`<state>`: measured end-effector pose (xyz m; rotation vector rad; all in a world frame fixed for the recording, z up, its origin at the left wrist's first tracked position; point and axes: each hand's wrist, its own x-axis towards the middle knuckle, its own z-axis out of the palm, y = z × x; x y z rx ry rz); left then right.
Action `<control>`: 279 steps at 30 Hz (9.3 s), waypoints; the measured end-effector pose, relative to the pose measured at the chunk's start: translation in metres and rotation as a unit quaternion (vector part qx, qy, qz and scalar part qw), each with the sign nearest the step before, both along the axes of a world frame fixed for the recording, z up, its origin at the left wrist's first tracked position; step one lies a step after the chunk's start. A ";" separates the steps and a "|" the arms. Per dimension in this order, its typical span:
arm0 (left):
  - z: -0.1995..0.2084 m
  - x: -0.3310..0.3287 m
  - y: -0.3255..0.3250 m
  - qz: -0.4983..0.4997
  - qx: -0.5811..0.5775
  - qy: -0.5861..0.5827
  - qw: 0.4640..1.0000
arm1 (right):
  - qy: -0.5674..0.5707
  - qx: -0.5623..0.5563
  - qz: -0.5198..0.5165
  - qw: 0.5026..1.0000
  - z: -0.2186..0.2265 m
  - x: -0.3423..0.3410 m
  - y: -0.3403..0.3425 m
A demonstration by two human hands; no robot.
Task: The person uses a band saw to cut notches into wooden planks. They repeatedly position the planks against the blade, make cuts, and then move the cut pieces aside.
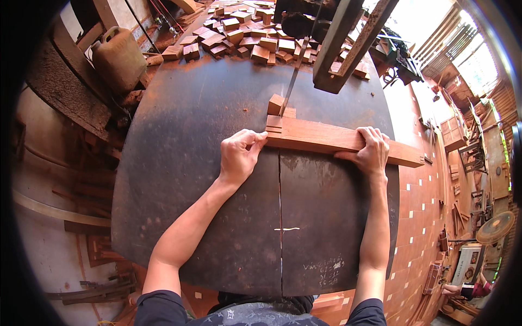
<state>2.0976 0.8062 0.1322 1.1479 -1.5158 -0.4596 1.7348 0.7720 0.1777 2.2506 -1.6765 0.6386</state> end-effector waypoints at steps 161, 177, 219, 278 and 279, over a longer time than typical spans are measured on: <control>0.003 0.004 -0.011 0.003 0.027 -0.024 0.999 | 0.003 0.003 -0.018 1.000 0.001 0.005 -0.003; -0.001 0.003 -0.020 0.006 0.021 -0.019 1.000 | 0.007 0.018 -0.032 0.999 0.001 0.005 -0.010; 0.011 -0.006 -0.004 0.053 -0.099 -0.146 0.983 | -0.003 0.028 -0.023 0.999 0.002 -0.003 -0.011; 0.021 -0.187 -0.046 0.003 0.028 -0.352 0.936 | -0.011 0.013 -0.035 0.999 -0.008 -0.028 -0.027; 0.020 -0.187 -0.047 0.004 0.028 -0.352 0.936 | -0.012 0.014 -0.035 0.999 -0.006 -0.027 -0.027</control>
